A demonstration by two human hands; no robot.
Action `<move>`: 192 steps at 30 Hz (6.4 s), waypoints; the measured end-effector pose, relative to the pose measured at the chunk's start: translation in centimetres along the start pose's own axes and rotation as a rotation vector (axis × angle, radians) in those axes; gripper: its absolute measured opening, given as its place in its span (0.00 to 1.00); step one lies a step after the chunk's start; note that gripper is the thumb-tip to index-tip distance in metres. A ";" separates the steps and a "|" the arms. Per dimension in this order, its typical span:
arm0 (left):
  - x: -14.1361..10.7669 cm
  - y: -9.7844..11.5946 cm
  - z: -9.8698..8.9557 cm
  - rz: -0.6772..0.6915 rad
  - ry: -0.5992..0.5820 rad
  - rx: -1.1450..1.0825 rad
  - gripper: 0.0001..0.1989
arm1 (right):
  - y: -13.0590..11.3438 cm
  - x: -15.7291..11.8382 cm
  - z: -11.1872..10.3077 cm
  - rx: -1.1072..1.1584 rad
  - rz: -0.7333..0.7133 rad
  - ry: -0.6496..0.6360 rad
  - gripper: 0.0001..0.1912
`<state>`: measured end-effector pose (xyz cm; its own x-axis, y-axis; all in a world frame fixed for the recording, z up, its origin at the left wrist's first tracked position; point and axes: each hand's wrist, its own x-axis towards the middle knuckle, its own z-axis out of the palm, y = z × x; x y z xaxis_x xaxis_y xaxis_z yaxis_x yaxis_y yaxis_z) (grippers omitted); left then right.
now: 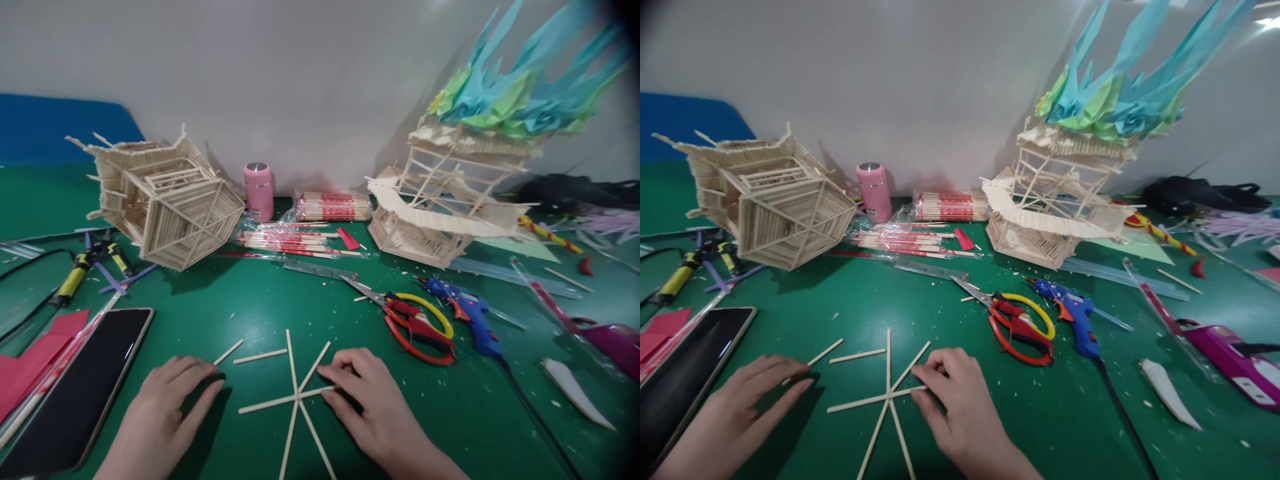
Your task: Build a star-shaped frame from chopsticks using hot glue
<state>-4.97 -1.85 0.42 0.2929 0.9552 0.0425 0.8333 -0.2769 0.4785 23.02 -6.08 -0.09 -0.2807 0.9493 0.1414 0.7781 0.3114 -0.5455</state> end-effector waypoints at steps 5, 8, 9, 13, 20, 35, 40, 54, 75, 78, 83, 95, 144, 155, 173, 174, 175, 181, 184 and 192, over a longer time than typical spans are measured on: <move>-0.7 0.6 0.6 0.076 0.056 0.166 0.11 | 0.6 -1.1 -0.2 -0.020 0.006 0.145 0.10; -0.7 1.6 0.8 0.059 0.043 0.236 0.10 | 0.7 -1.5 0.2 0.008 0.025 0.173 0.10; -0.7 1.9 0.8 0.049 0.036 0.258 0.10 | 0.6 -1.6 0.3 0.021 0.030 0.186 0.10; -0.7 2.7 1.1 0.045 0.034 0.333 0.09 | 0.7 -1.9 1.1 0.056 0.022 0.258 0.09; 1.2 3.8 1.8 0.203 0.019 0.462 0.11 | 0.7 -2.0 1.3 0.110 0.039 0.320 0.09; 0.6 0.8 -0.4 0.081 0.005 0.430 0.15 | 1.0 -2.0 1.3 0.155 0.026 0.280 0.09; 0.9 -0.1 -2.1 0.035 -0.050 0.387 0.13 | 1.0 -2.0 1.3 0.142 0.030 0.295 0.09; 0.9 2.0 -1.6 0.145 -0.069 0.430 0.09 | 0.7 -2.0 1.2 0.174 0.063 0.284 0.09; 2.4 5.7 0.4 0.398 -0.516 0.434 0.14 | 0.6 -2.1 1.2 0.197 0.121 0.248 0.09; 2.2 4.6 0.2 0.369 -0.467 0.248 0.15 | 0.6 -2.1 1.1 0.191 0.118 0.236 0.09; 0.6 2.0 -0.3 0.272 -0.313 -0.052 0.11 | 0.2 -1.6 0.6 0.176 0.086 0.211 0.10; -2.1 1.1 2.9 0.256 -0.050 0.006 0.07 | -3.0 1.1 1.8 0.124 -0.001 -0.087 0.16; -2.3 0.5 3.6 0.294 0.074 -0.076 0.06 | 0.4 -1.6 0.1 -0.008 0.113 0.093 0.13; -2.4 1.3 3.9 0.236 0.143 -0.137 0.09 | 0.6 -1.9 -0.1 0.008 0.164 0.083 0.09; -2.6 0.2 3.7 0.285 0.081 -0.064 0.09 | 1.1 -2.0 0.3 -0.020 0.111 0.111 0.08; -2.7 0.2 3.6 0.275 0.070 -0.064 0.09 | 1.1 -2.0 0.4 -0.025 0.104 0.111 0.08; -2.8 0.3 3.5 0.268 0.060 -0.066 0.08 | 1.2 -2.0 0.4 -0.030 0.099 0.110 0.08; -2.7 0.9 3.1 0.277 0.047 -0.076 0.07 | 1.3 -2.0 0.5 -0.059 0.086 0.111 0.07; -2.4 1.0 2.9 0.286 -0.003 -0.058 0.06 | 1.2 -2.1 0.5 -0.058 0.087 0.110 0.08; -2.4 0.9 3.4 0.342 0.032 -0.062 0.07 | 1.2 -2.1 0.6 -0.021 0.087 0.117 0.09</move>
<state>-3.29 -4.72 -2.18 0.5349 0.8110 0.2368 0.6590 -0.5759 0.4837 24.21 -7.75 -1.54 -0.1452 0.9708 0.1909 0.8087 0.2277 -0.5424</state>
